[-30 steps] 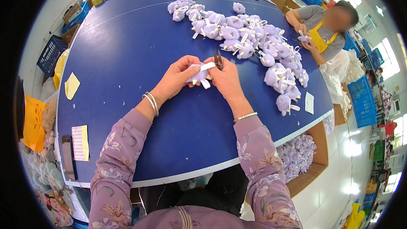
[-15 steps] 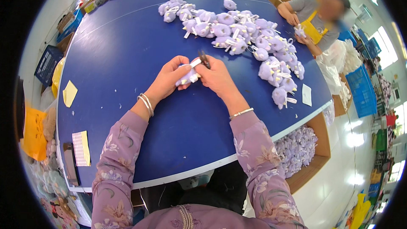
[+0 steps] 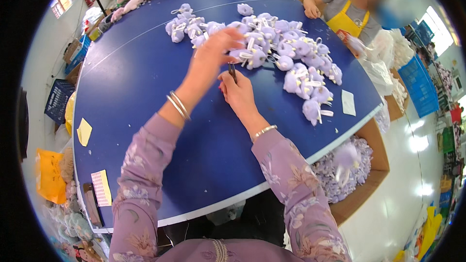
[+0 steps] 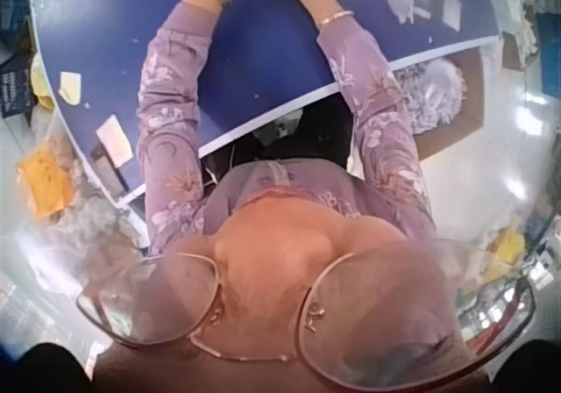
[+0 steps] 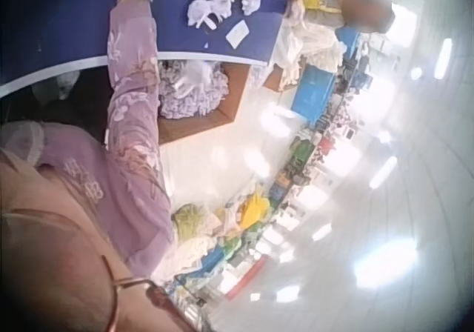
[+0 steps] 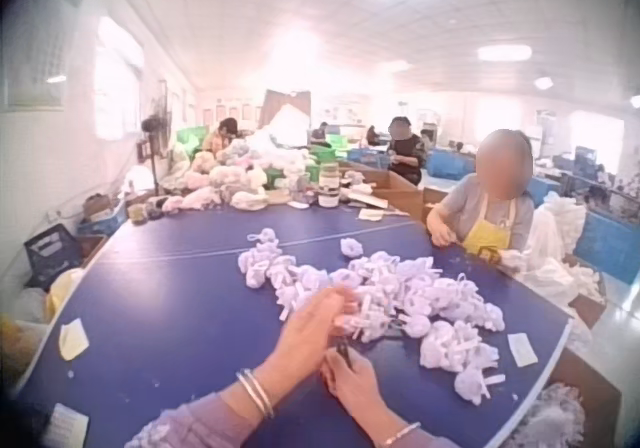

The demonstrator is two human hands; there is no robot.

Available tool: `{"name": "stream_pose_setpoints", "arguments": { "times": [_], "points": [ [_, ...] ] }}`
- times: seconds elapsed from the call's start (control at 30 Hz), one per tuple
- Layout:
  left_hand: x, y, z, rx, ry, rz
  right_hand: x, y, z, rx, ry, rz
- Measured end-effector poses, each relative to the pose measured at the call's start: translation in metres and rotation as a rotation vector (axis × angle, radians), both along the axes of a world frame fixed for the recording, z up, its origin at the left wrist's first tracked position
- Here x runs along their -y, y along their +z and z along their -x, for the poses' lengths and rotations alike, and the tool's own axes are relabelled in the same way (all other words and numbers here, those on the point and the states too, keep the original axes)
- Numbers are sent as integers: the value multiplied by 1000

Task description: The person uses scissors to trim loose threads and excess fabric from small purple plush toys at a blue worktable. The person handles the toys one at a time, cuts the threads, and places the finished items into a large plastic bag.

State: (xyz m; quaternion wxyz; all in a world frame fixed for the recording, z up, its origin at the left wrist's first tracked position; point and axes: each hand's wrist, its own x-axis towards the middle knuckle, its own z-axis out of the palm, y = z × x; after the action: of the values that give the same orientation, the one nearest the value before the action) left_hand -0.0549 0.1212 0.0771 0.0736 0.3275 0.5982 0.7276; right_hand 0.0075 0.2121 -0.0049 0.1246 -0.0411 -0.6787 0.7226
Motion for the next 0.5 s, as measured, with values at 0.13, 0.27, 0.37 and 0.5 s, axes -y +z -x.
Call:
{"name": "stream_pose_setpoints", "arguments": {
  "times": [0.13,0.27,0.37,0.5],
  "points": [
    [71,-27,149,-187,552,120,11,4,-9,5,51,-21],
    [158,-64,295,-354,824,385,20,11,-11,20,100,-174],
    [160,-71,356,-397,842,472,18,17,-15,58,129,-207],
    [91,-53,400,-369,715,487,12,20,-21,96,113,-267]
  ]
}}
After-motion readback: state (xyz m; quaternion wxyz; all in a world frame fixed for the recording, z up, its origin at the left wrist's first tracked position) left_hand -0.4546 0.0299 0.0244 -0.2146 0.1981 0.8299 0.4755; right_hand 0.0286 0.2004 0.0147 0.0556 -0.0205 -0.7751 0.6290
